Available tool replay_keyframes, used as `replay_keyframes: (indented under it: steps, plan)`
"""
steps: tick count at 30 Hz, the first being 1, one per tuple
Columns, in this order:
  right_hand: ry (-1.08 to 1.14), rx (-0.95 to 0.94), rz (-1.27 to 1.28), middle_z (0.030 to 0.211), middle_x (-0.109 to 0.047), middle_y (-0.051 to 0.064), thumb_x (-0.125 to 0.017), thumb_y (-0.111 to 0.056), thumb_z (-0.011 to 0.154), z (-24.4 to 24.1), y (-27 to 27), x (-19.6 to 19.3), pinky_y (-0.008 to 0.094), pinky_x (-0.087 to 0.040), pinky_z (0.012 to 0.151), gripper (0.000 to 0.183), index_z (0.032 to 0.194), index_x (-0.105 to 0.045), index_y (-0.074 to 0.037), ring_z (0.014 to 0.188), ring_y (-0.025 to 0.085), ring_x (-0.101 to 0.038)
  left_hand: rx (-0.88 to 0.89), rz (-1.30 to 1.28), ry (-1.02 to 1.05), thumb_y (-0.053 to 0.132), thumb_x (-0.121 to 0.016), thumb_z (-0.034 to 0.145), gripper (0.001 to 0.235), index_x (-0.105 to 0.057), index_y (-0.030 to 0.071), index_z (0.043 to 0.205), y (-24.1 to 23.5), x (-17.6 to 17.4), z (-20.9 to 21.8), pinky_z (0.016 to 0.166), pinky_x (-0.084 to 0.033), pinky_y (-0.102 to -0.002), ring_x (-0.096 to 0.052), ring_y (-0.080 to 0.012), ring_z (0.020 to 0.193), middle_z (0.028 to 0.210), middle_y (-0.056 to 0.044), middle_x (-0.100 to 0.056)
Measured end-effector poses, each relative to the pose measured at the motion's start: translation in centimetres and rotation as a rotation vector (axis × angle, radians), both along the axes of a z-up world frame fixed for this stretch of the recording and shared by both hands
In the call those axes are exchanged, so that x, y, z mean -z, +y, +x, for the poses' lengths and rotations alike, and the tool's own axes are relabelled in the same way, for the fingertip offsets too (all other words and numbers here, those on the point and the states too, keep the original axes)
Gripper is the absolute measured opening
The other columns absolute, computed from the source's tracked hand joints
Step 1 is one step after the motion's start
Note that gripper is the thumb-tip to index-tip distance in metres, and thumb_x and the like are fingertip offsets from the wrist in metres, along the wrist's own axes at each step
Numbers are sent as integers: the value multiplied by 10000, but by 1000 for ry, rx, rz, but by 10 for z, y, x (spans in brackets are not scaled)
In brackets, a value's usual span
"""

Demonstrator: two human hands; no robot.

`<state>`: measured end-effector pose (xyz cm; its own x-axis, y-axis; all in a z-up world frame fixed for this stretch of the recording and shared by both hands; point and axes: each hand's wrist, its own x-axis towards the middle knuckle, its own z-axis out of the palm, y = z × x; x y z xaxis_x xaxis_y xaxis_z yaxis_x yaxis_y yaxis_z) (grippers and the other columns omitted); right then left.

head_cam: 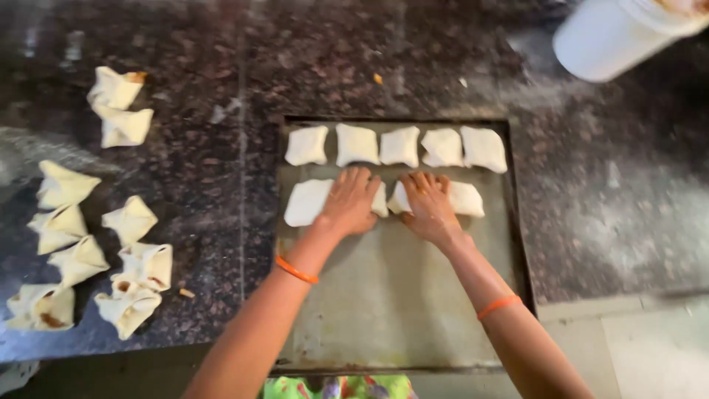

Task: The recorder is folding filled dough squares into pastries and arranging them onto a large baking tray in a commercial bakery.

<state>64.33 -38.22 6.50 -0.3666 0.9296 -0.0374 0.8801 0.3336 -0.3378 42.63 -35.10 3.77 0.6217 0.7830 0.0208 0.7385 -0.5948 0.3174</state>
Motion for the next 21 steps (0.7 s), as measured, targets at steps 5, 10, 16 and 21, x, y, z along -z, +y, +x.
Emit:
replay_keyframes:
  steps: [5, 10, 16, 21]
  plan:
    - [-101, -119, -59, 1478, -431, 217, -825, -339, 768, 3, 25, 40, 579, -288, 1118, 861, 1458, -417, -26, 1398, 405, -370, -149, 117, -263, 187, -828, 534, 777, -622, -61, 1241, -9, 28, 3, 1097, -391, -536, -529, -428, 1221, 1261, -240, -576]
    - [-28, -95, -107, 1472, -477, 128, -832, -260, 685, -68, 47, -35, 536, -307, 1108, 836, 1446, -496, -170, 1391, 328, -403, -351, 126, -288, 203, -777, 658, 508, -685, -11, 1110, 3, -107, -113, 1022, -452, -526, -599, -403, 1167, 1164, -212, -655]
    - [493, -276, 62, 1357, -600, 171, -724, -202, 875, -260, 161, -6, 470, -456, 1061, 534, 1385, -596, -114, 1282, 366, -555, -1036, 400, -372, 209, -727, 820, 362, -686, 12, 1121, 88, -10, -377, 795, -542, -525, -663, -447, 933, 1043, -265, -691]
    - [599, -262, -71, 1341, -588, 175, -697, -341, 945, -451, 287, 38, 459, -501, 1014, 545, 1392, -554, -64, 1262, 359, -583, -900, 115, -171, 471, -795, 866, 533, -650, 21, 1113, 143, 73, -479, 851, -492, -581, -601, -470, 1061, 1105, -224, -648]
